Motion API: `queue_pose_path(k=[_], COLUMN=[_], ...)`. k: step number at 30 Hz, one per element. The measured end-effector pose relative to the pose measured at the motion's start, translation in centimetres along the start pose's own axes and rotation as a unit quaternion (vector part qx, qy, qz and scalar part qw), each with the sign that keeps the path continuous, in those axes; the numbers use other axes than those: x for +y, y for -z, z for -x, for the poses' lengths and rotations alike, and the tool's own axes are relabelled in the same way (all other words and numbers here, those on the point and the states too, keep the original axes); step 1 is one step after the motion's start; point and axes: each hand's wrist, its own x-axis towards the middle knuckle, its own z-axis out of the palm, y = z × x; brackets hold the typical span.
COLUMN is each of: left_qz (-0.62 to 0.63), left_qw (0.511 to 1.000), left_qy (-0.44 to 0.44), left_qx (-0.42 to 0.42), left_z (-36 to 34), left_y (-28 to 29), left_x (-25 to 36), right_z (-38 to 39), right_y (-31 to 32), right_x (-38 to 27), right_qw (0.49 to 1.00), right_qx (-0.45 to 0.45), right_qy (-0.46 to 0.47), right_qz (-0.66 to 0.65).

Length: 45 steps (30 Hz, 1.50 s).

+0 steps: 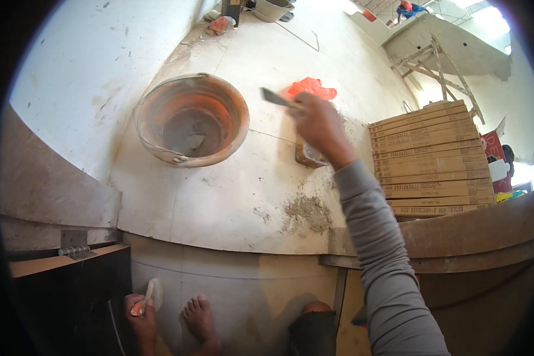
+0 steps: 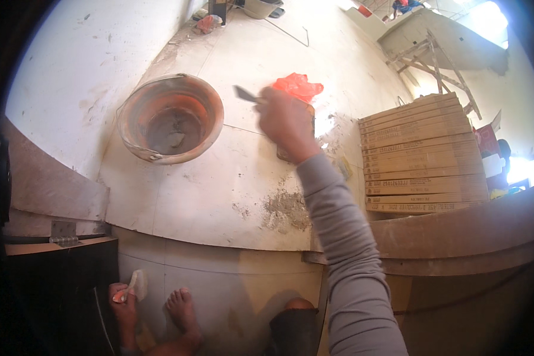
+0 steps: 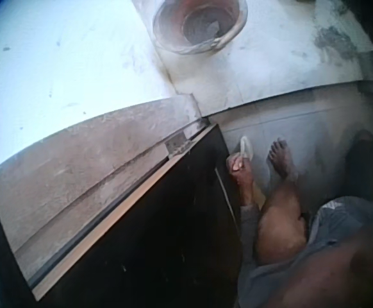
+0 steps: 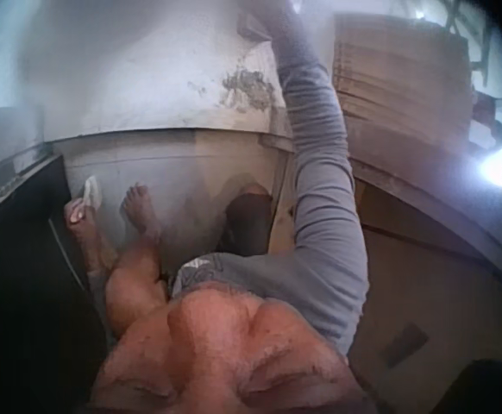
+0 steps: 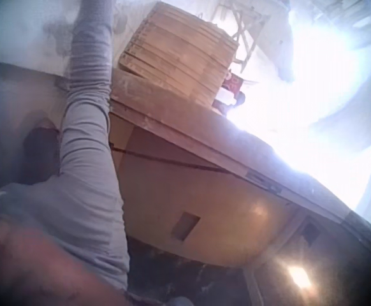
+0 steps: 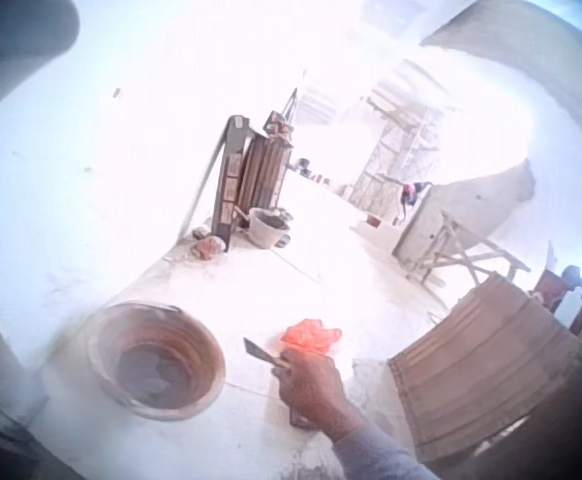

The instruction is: The person applies a substance to the gaps between tiles using a small putty knife and then wipes the area with a white brush.

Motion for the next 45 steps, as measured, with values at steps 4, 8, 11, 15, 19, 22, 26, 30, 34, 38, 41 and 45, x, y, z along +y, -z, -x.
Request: queue_pose_path(k=[4,8,11,15,19,22,26,30,34,38,41,45], left_qz=[-0.024,0.022,0.187,0.419,0.497,0.557,0.527,0.466,0.444,0.371,0.33,0.299], left_qw=[0.999,0.999,0.979,0.903,0.85,0.795,0.792,0.813,0.83,0.864,0.88,0.886], left_qy=[-0.022,0.0,0.063,0.085,0.123,0.155,0.27,0.348,0.33,0.305,0.264,0.232], left_qx=[-0.001,0.049,0.057,0.027,0.123,0.185,0.149,0.025,-0.075,-0.154,-0.215,-0.268], left_z=[-0.8,-2.0,-3.7,-7.4,-11.3,-14.4,-15.7,-12.6,-10.8,-10.5,-10.9,-10.9], left_y=[0.0,1.5,0.1,-3.1,-4.1,-5.8,-7.9,-9.3,-9.9,-11.8,-13.6,-16.9], left_x=[1.0,2.3,4.9,8.9,9.3,8.5,6.7,5.8,7.0,10.7,12.1,12.3], right_z=[1.0,2.3,5.6,8.4,8.5,8.2,8.1,8.1,9.3,13.5,18.4,22.9], right_y=[1.1,-4.0,-8.1,-9.8,-12.9,-13.2,-13.4,-13.6,-14.1,-14.2,-14.5,-13.4], right_x=[8.8,15.1,22.4,25.1,21.1,21.3,21.7,20.7,17.1,9.4,3.7,-0.9], right_qw=[0.996,0.911,0.866,0.838,0.803,0.801,0.781,0.772,0.756,0.746,0.72,0.697], right_qx=[0.031,-0.029,0.002,0.004,0.11,0.071,0.062,0.063,0.108,0.109,0.051,-0.027], right_qy=[-0.079,-0.326,-0.391,-0.445,-0.443,-0.456,-0.467,-0.487,-0.447,-0.45,-0.447,-0.457], right_qz=[0.035,-0.25,-0.312,-0.317,-0.383,-0.38,-0.411,-0.403,-0.466,-0.479,-0.528,-0.551])
